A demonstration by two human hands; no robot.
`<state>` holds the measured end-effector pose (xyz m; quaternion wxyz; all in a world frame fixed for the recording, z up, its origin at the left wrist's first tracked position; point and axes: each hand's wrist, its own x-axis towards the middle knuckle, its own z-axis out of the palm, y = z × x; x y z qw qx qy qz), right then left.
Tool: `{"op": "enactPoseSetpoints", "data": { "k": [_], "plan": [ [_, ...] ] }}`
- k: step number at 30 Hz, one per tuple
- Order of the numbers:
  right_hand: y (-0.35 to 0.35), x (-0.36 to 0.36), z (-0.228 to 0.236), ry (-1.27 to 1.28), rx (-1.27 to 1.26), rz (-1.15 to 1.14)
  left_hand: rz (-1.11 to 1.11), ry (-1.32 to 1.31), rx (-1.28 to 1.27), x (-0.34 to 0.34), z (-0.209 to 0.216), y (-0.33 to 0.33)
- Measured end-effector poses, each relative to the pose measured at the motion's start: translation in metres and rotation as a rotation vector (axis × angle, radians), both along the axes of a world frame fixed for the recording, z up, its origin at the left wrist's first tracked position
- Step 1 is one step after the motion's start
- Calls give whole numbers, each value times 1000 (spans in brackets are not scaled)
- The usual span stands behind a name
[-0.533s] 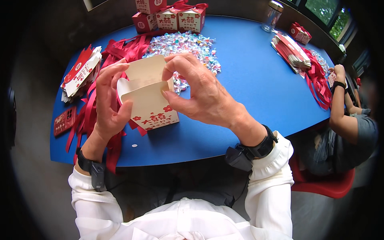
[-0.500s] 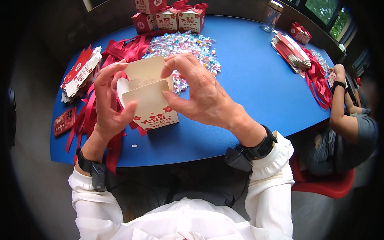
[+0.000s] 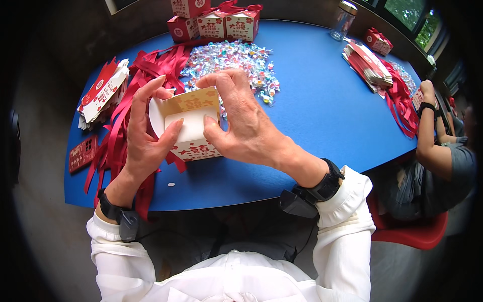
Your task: Assembling small red and white floral patterned gift boxes and filling them with small items like candies.
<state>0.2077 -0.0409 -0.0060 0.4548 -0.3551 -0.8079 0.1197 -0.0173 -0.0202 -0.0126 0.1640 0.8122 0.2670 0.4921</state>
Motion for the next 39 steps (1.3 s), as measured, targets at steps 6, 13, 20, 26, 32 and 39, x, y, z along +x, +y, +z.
{"op": "enactPoseSetpoints", "data": {
  "k": [6, 13, 20, 26, 32, 39],
  "plan": [
    [2, -3, 1, 17, -42, 86, -12, 108, 140, -4, 5, 3],
    [9, 5, 6, -179, 39, 118, -183, 172, 233, -10, 6, 13],
    [9, 4, 3, -158, -50, 191, -187, 113, 53, -3, -8, 9],
    [5, 1, -5, 24, -199, 173, -119, 209, 127, -6, -8, 11],
    [8, 1, -4, -61, -55, 143, -199, 254, 178, -9, 3, 10],
    [7, 0, -9, 10, -197, 206, -125, 274, 197, -1, -1, 13]
  ]
}}
